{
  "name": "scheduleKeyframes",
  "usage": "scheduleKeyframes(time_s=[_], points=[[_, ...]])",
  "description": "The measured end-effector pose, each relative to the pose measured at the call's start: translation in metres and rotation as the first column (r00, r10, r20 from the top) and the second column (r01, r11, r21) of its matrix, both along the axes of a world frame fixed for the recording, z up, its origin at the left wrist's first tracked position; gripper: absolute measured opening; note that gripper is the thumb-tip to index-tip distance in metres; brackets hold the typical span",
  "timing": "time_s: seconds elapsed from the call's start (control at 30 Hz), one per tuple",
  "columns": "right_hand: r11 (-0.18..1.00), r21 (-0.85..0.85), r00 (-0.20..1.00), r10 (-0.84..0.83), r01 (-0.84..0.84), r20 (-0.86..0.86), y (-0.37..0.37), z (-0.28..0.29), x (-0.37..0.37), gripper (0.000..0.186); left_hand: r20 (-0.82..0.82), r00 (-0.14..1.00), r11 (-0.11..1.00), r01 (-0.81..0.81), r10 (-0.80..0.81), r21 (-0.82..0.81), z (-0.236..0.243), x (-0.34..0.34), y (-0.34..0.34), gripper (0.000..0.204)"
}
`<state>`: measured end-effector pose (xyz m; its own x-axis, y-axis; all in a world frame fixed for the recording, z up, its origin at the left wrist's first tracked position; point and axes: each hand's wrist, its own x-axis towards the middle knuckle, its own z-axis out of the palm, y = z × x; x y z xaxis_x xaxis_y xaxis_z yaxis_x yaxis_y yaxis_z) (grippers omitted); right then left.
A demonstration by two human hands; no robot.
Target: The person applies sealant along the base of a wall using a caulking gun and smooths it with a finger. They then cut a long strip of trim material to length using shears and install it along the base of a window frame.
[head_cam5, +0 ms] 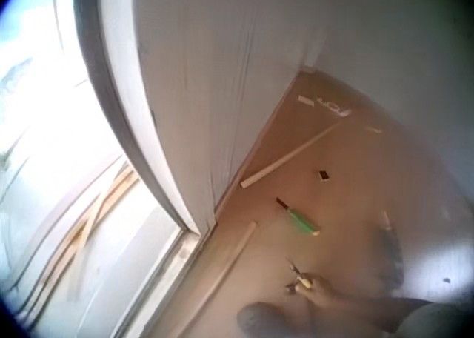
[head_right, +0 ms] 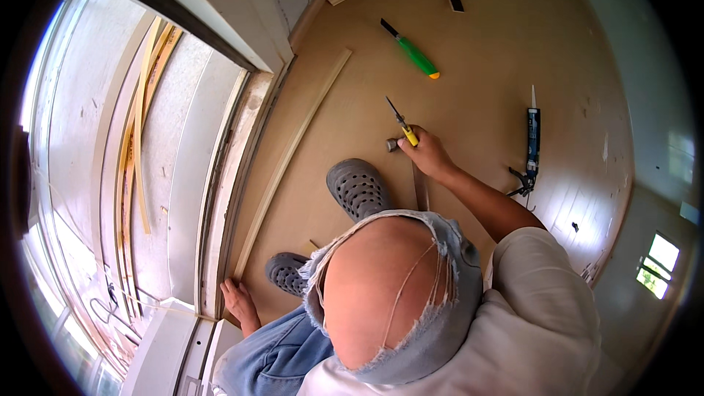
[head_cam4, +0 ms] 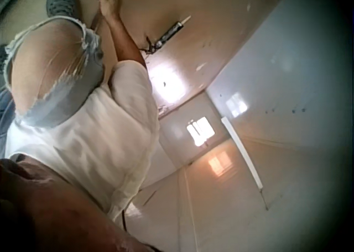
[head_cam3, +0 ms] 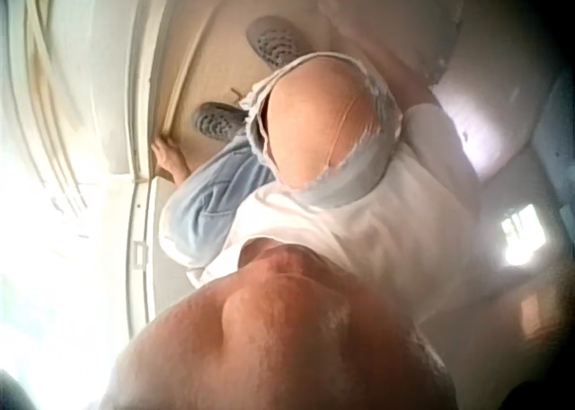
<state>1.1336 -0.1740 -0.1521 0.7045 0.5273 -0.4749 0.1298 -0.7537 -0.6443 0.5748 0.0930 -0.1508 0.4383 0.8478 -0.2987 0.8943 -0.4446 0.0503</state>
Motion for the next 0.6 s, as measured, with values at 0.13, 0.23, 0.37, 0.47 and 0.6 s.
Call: scheduleKeyframes(time_s=[0.13,0.23,0.37,0.47,0.6], points=[[0.973,-0.113,0.863,0.229,-0.199,0.449,0.033,-0.009,0.008,0.058,0.012,0.994,0.994,-0.105,0.105,-0.005,-0.003,-0.005,-0.004,0.032],[0.928,-0.244,0.736,0.372,-0.281,0.566,0.051,-0.012,0.024,0.067,0.028,0.989,0.989,-0.147,0.147,0.003,-0.003,-0.002,-0.010,0.033],[0.901,-0.236,0.666,0.429,-0.364,0.610,0.075,-0.018,0.040,0.073,0.024,0.972,0.972,-0.235,0.234,0.010,-0.001,0.004,-0.014,0.034],[0.900,-0.052,0.679,0.363,-0.432,0.639,0.124,-0.027,0.049,0.069,0.025,0.954,0.952,-0.301,0.300,0.057,-0.010,-0.018,-0.017,0.034],[0.875,0.189,0.778,0.274,-0.445,0.565,0.205,-0.066,0.067,0.059,0.057,0.945,0.925,-0.328,0.323,0.194,-0.017,-0.034,-0.023,0.040]])
